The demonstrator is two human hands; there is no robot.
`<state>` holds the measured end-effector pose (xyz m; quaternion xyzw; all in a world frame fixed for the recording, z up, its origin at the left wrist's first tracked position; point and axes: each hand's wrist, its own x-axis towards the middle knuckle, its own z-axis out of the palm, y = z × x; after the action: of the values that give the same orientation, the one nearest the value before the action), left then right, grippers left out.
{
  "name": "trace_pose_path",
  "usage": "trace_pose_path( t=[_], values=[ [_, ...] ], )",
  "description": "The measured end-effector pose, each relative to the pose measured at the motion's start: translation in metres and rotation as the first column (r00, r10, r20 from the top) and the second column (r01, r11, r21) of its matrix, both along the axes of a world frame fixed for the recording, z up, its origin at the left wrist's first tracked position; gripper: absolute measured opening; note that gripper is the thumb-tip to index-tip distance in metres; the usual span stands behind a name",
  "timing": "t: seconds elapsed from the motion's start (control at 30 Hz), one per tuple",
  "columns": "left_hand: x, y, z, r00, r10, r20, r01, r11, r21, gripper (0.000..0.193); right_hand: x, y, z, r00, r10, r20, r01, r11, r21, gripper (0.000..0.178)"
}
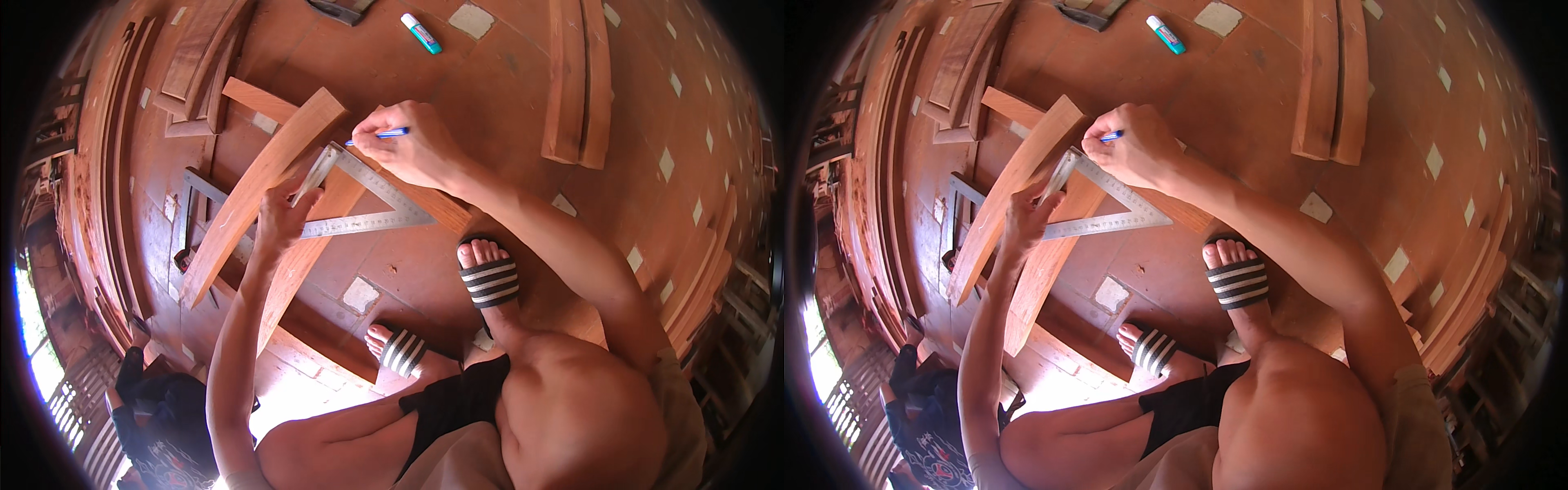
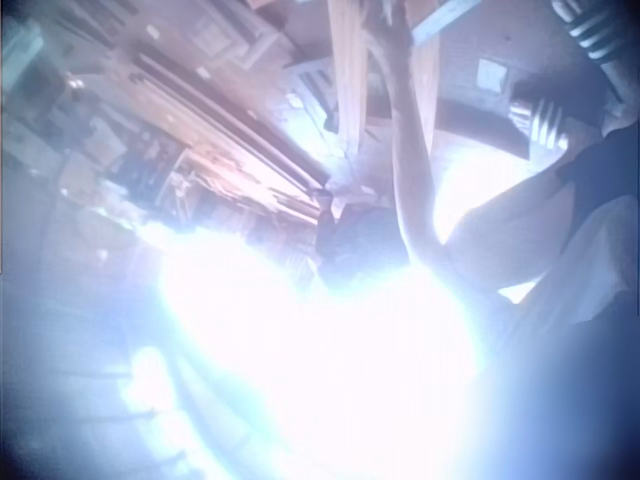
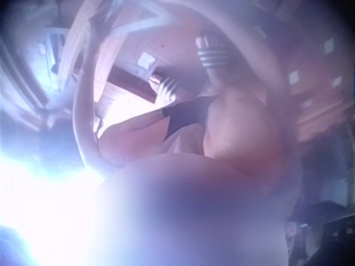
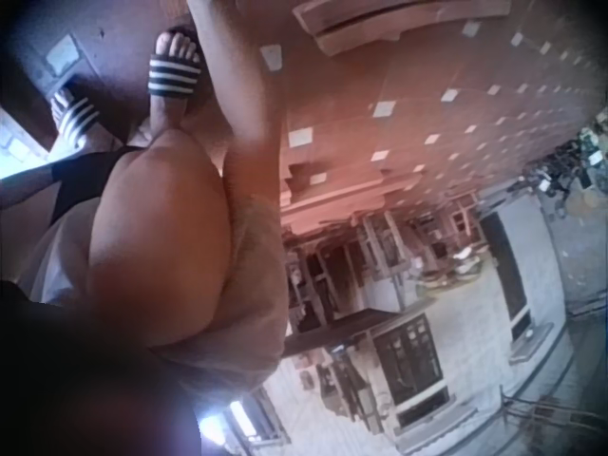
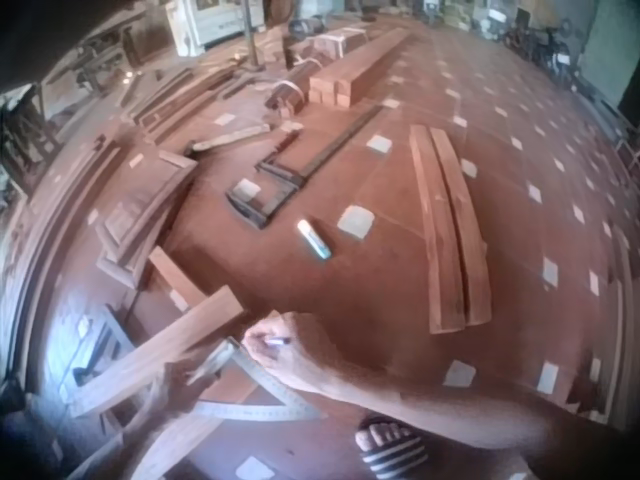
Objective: The person measures and marks wooden planks with a square and pen, then uses a bandsaw to cut the marked pieces. The person stacks the cut planks on the floor.
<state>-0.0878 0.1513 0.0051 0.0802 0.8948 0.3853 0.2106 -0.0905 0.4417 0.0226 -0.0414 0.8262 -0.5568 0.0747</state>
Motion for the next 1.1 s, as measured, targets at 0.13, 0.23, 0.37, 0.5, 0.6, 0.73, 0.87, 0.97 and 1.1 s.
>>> trace_pose_path(
  t=[0.13, 0.23, 0.37, 0.5, 0.6, 0.73, 0.87, 0.97, 1.1],
  values=[
    [0.000, 0.000, 0.000, 1.000, 0.000, 0.006, 0.000, 0.999, 0.050, 0.040, -0.001, -0.012, 0.000, 1.000, 0.028, 0.004, -0.028, 0.997, 0.073, 0.027],
    [0.000, 0.001, 0.000, 1.000, 0.004, 0.011, -0.004, 0.999, 0.049, 0.040, 0.010, -0.009, 0.006, 0.991, 0.037, -0.127, -0.027, 0.997, 0.078, 0.023],
    [0.000, 0.001, 0.004, 0.998, 0.018, 0.062, -0.015, 0.998, -0.056, 0.047, 0.034, 0.009, 0.020, 0.998, 0.063, -0.011, -0.062, 0.991, 0.122, 0.020],
    [0.000, 0.002, 0.007, 0.996, 0.036, 0.087, -0.029, 0.996, -0.086, 0.048, 0.034, 0.018, 0.029, 0.993, 0.117, -0.018, -0.113, 0.982, 0.151, 0.018],
    [-0.001, 0.002, 0.008, 0.998, -0.006, 0.055, 0.010, 0.998, -0.057, 0.048, 0.015, 0.013, 0.026, 0.993, 0.101, -0.063, -0.091, 0.985, 0.148, 0.019],
    [-0.001, 0.004, 0.005, 0.999, 0.006, 0.034, -0.005, 0.999, -0.046, 0.042, -0.012, -0.005, 0.015, 0.997, 0.078, 0.013, -0.079, 0.988, 0.131, 0.024],
    [0.001, 0.003, 0.002, 1.000, 0.001, -0.020, 0.000, 0.998, 0.066, 0.039, 0.003, 0.002, 0.017, 0.993, 0.096, 0.064, -0.100, 0.993, 0.056, 0.026],
    [0.002, 0.001, 0.000, 1.000, 0.010, -0.028, -0.010, 1.000, 0.005, 0.039, 0.023, 0.019, 0.027, 0.988, 0.100, 0.116, -0.116, 0.984, 0.137, 0.025],
    [0.001, 0.000, -0.004, 0.999, 0.018, 0.029, -0.017, 1.000, -0.015, 0.040, 0.024, 0.037, 0.032, 0.984, 0.138, 0.114, -0.154, 0.977, 0.147, 0.031]
  ],
)
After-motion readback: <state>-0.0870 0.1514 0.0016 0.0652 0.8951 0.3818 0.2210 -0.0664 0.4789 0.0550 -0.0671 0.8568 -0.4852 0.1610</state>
